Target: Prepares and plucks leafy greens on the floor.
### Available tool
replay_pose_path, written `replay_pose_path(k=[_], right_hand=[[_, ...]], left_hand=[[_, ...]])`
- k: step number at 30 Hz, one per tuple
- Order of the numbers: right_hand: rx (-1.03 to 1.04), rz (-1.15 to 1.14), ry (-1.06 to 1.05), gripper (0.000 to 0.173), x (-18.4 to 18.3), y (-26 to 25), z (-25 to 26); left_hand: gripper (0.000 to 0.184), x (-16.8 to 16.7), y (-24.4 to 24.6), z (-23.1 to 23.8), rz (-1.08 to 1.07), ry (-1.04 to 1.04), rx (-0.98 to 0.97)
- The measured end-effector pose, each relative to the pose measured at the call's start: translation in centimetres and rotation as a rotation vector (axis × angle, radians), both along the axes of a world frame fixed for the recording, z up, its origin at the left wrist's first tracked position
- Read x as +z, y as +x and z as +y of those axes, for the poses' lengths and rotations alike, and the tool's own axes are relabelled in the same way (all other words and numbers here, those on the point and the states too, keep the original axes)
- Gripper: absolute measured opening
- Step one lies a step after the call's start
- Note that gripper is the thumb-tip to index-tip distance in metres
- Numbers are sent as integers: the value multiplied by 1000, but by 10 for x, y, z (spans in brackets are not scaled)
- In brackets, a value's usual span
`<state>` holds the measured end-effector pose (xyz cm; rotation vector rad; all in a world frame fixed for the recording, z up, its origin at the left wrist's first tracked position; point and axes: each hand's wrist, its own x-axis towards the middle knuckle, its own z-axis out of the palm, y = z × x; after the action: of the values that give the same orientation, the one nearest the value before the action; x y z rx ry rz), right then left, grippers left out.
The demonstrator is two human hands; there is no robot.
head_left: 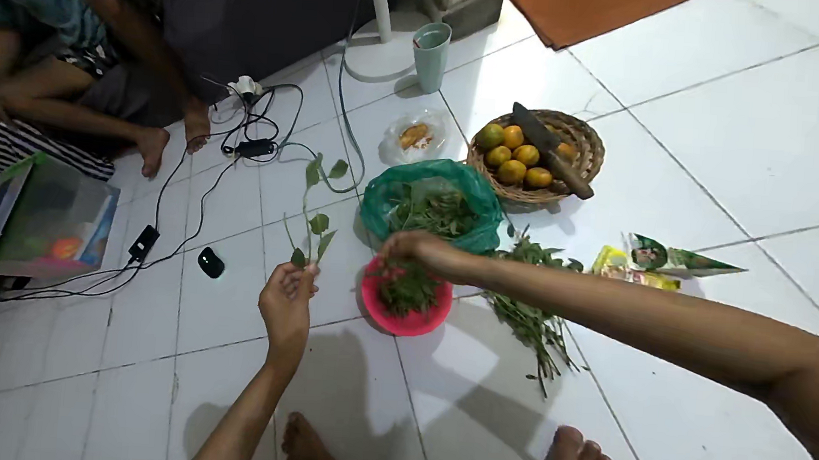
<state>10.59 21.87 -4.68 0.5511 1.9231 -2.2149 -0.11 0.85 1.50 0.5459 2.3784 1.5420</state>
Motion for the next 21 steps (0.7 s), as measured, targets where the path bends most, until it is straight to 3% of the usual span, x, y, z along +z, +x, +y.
replay_pose_path(k=[3,6,10,13,16,18,21], right_hand=[[300,-181,329,38,-36,4,2],[253,-204,453,37,-29,5,14],[120,-56,227,32,4,5,14],[76,53,-34,43,30,5,-16],[-53,145,-88,37,34,5,-49],[-94,209,15,26,35,4,-53],[-24,370,351,23,34,-1,-26]], left_hand=[[6,-2,1,0,-50,-3,-15],[5,-4,2,-1,-64,-1,-32],[4,-6,6,1,-142,-10,-66],[7,-12,20,2,-178,-21,-196],[9,-14,32,5,-195,-76,-334],[15,-13,35,6,-182,-149,-403],[42,-11,28,3,-150,-277,-515]])
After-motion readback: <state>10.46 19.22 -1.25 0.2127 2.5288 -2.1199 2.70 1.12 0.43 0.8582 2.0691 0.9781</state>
